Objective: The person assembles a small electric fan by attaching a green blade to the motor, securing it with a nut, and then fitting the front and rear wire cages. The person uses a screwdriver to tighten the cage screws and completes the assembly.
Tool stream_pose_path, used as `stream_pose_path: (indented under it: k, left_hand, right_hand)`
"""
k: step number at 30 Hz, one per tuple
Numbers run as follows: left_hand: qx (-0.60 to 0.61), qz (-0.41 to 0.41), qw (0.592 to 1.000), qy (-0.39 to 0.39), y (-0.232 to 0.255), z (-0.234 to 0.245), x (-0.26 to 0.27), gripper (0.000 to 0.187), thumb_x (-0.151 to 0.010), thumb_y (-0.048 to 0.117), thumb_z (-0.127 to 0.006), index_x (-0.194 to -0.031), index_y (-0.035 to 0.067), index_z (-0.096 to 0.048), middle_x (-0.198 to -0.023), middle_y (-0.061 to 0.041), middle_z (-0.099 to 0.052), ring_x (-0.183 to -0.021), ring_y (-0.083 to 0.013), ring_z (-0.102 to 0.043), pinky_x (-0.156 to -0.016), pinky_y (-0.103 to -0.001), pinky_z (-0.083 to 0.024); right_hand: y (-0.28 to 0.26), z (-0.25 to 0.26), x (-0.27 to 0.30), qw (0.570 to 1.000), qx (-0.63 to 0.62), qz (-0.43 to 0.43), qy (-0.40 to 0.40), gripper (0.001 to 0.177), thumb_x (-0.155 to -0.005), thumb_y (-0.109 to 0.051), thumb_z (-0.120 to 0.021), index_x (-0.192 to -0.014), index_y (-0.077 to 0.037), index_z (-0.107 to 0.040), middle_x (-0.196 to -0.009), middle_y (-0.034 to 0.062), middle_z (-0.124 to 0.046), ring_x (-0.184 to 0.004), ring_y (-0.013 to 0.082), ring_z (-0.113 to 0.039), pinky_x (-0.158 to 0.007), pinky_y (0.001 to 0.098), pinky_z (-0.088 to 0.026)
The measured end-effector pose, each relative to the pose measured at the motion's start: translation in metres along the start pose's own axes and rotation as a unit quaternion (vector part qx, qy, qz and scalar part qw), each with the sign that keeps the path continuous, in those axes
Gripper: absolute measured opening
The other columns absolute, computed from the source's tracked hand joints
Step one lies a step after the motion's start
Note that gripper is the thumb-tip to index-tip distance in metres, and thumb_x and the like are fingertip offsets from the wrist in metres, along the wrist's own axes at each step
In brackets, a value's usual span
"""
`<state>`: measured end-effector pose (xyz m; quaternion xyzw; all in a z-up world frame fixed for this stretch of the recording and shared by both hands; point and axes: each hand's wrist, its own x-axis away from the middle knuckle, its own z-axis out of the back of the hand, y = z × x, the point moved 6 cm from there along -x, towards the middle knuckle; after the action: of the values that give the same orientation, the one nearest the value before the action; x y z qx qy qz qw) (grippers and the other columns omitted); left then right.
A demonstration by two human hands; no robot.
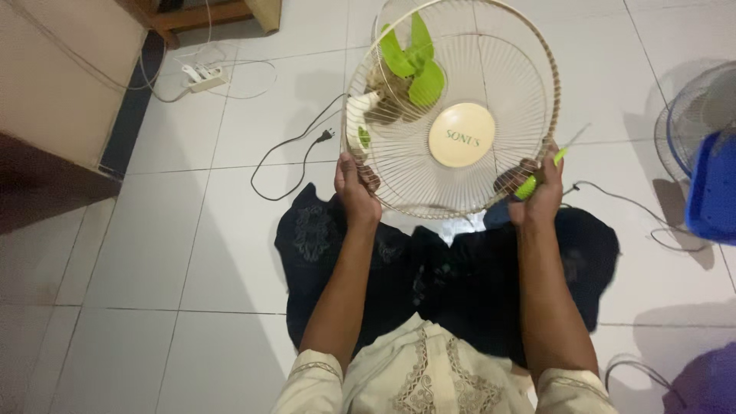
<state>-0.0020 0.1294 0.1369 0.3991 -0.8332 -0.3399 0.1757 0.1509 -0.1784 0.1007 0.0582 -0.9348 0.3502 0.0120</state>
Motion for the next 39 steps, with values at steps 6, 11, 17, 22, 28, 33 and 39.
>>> stream_pose_path:
  k: [6, 11, 17, 22, 28, 33, 39]
  left_hand:
    - [-0.086, 0.007, 0.991, -0.106, -0.004, -0.010, -0.029, 0.044, -0.108, 0.044, -0.053, -0.103, 0.002, -0.065, -0.070, -0.003, -0.058, -0.062, -0.0118, -0.058, -0.059, -0.027, -0.052]
    - [-0.266, 0.024, 0.960, -0.081, -0.048, 0.017, -0.104, 0.032, -0.101, 0.035, -0.059, -0.109, 0.005, -0.067, -0.082, -0.004, -0.065, -0.071, -0.0122, -0.063, -0.063, -0.026, -0.051]
    - [-0.470, 0.077, 0.878, -0.059, -0.144, 0.062, -0.200, 0.046, -0.092, 0.036, -0.069, -0.123, 0.004, -0.060, -0.090, -0.006, -0.070, -0.075, -0.0139, -0.065, -0.063, -0.027, -0.053]
    - [-0.477, 0.132, 0.867, -0.057, -0.209, 0.055, -0.256, 0.083, -0.084, 0.037, -0.079, -0.147, 0.011, -0.033, -0.120, -0.014, -0.065, -0.091, -0.0206, -0.064, -0.068, -0.032, -0.056]
    - [-0.396, 0.191, 0.897, 0.032, -0.268, 0.055, -0.310, 0.093, -0.081, 0.019, -0.076, -0.152, 0.022, -0.016, -0.141, -0.014, -0.047, -0.107, -0.0267, -0.057, -0.067, -0.044, -0.057]
    - [-0.227, 0.151, 0.962, 0.012, -0.293, 0.060, -0.324, 0.069, -0.083, -0.004, -0.059, -0.149, 0.006, -0.043, -0.132, -0.025, -0.062, -0.097, -0.0345, -0.071, -0.068, -0.040, -0.065]
    - [-0.271, 0.149, 0.951, 0.027, -0.250, 0.043, -0.292, 0.075, -0.081, -0.015, -0.044, -0.150, 0.011, -0.030, -0.131, -0.019, -0.057, -0.095, -0.0314, -0.073, -0.071, -0.039, -0.065]
  right_hand:
    - [0.004, 0.017, -0.020, 0.993, -0.115, 0.004, -0.040, 0.041, -0.113, -0.028, -0.054, -0.150, -0.012, -0.050, -0.086, 0.0012, -0.055, -0.062, 0.0128, -0.048, -0.058, 0.0281, -0.044]
    - [0.013, 0.043, -0.054, 0.992, -0.128, 0.013, 0.001, 0.037, -0.113, -0.035, -0.055, -0.145, -0.015, -0.058, -0.081, -0.0004, -0.053, -0.061, 0.0145, -0.044, -0.057, 0.0317, -0.040]
    - [0.050, 0.097, -0.088, 0.977, -0.183, -0.045, 0.104, 0.029, -0.112, -0.041, -0.054, -0.130, -0.020, -0.063, -0.071, -0.0002, -0.050, -0.058, 0.0157, -0.042, -0.055, 0.0333, -0.037]
    - [0.077, 0.124, -0.094, 0.966, -0.166, -0.088, 0.176, 0.030, -0.107, -0.045, -0.050, -0.122, -0.023, -0.064, -0.074, -0.0006, -0.054, -0.062, 0.0163, -0.046, -0.057, 0.0334, -0.038]
    - [0.082, 0.134, -0.086, 0.959, -0.158, -0.074, 0.222, 0.034, -0.111, -0.049, -0.052, -0.116, -0.016, -0.061, -0.084, 0.0013, -0.056, -0.073, 0.0179, -0.051, -0.067, 0.0359, -0.044]
    - [0.074, 0.115, -0.079, 0.969, -0.162, -0.074, 0.173, 0.040, -0.110, -0.045, -0.050, -0.129, -0.012, -0.064, -0.113, 0.0069, -0.066, -0.100, 0.0258, -0.062, -0.086, 0.0437, -0.050]
    - [0.065, 0.088, -0.074, 0.966, -0.159, -0.091, 0.182, 0.046, -0.105, -0.043, -0.048, -0.135, -0.011, -0.062, -0.131, 0.0111, -0.066, -0.118, 0.0298, -0.062, -0.102, 0.0513, -0.051]
